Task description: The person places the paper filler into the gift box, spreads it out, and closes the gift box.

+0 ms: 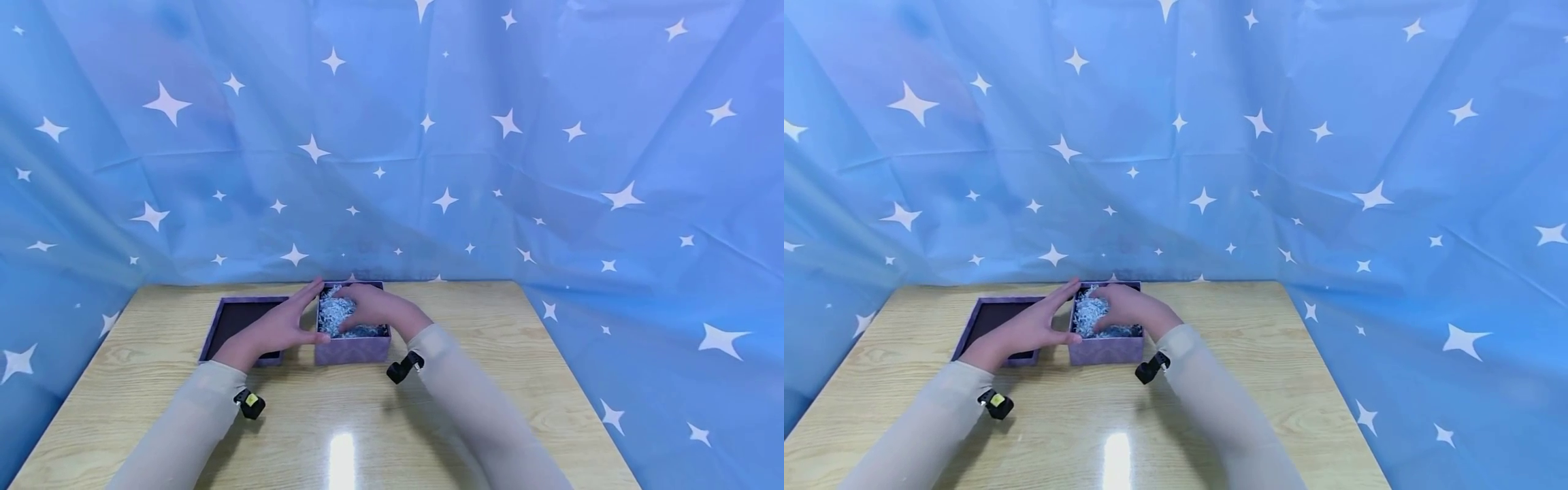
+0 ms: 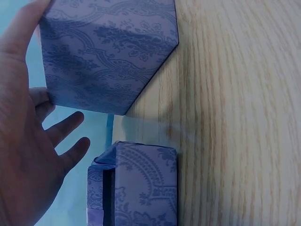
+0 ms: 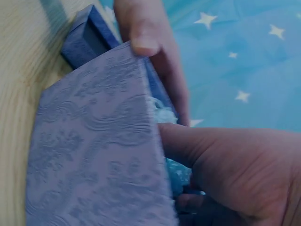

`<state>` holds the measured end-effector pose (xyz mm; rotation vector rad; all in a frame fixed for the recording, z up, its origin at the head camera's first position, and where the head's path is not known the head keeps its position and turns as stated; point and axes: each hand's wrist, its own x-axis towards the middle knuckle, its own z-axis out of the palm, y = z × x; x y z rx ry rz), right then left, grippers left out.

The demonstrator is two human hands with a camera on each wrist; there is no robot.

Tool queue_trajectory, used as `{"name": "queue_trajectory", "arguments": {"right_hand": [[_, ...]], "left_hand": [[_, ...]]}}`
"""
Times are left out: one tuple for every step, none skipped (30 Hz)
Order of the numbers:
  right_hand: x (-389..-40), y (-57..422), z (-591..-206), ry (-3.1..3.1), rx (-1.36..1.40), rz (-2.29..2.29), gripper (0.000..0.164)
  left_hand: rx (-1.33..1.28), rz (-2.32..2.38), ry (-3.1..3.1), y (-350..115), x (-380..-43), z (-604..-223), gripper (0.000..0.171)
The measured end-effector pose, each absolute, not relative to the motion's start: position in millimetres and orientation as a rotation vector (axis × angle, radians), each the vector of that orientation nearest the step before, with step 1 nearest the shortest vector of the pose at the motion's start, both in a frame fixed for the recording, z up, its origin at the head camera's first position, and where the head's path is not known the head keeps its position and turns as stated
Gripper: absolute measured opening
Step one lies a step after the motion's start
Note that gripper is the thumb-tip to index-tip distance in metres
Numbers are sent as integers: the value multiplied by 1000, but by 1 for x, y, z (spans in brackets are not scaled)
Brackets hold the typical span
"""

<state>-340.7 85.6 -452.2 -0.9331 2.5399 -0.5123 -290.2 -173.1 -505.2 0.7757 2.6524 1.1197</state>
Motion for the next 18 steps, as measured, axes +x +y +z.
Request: {"name": "queue_trajectory", "arguments": {"right_hand": [[-339, 90, -449, 2541, -946, -544, 78], [-337, 93, -445, 2544, -956, -569, 76], [-335, 97, -441, 2550, -964, -592, 74], [-333, 100, -438, 2552, -972, -623, 72], [-331, 102, -435, 2560, -974, -656, 69], [-329, 104, -433, 2572, -974, -688, 66], [-328, 105, -432, 2578, -972, -727, 63], [-328, 106, -432, 2572, -970, -781, 59], [-328, 106, -434, 2554, -967, -841, 56], [-328, 105, -436, 2530, -958, -898, 54], [-328, 104, -438, 2500, -949, -951, 52], [-329, 103, -442, 2460, -937, -1003, 50], [-329, 102, -445, 2423, -924, -1043, 49], [-330, 100, -449, 2390, -909, -1071, 49], [-330, 99, -452, 2371, -884, -1085, 49], [-331, 97, -454, 2360, -858, -1092, 49], [-332, 95, -457, 2352, -833, -1091, 50], [-334, 93, -459, 2354, -814, -1073, 50]], "left_hand": [[773, 1125, 2647, -173, -290, -504, 124], [771, 1123, 2648, -172, -290, -504, 124], [770, 1124, 2650, -172, -290, -504, 125], [768, 1121, 2654, -172, -290, -504, 125], [768, 1120, 2657, -172, -290, -504, 125], [767, 1123, 2658, -172, -290, -504, 126], [768, 1122, 2659, -172, -290, -504, 126], [769, 1121, 2660, -172, -290, -505, 126], [768, 1123, 2658, -172, -290, -505, 126], [768, 1124, 2657, -172, -290, -505, 126], [767, 1127, 2656, -172, -290, -505, 125], [763, 1130, 2654, -172, -290, -505, 125], [759, 1128, 2655, -172, -290, -506, 124], [757, 1128, 2655, -172, -289, -506, 123], [758, 1128, 2655, -172, -289, -506, 123], [761, 1129, 2654, -172, -289, -506, 122], [764, 1129, 2652, -172, -289, -506, 122], [766, 1129, 2651, -172, -289, -505, 121]]}}
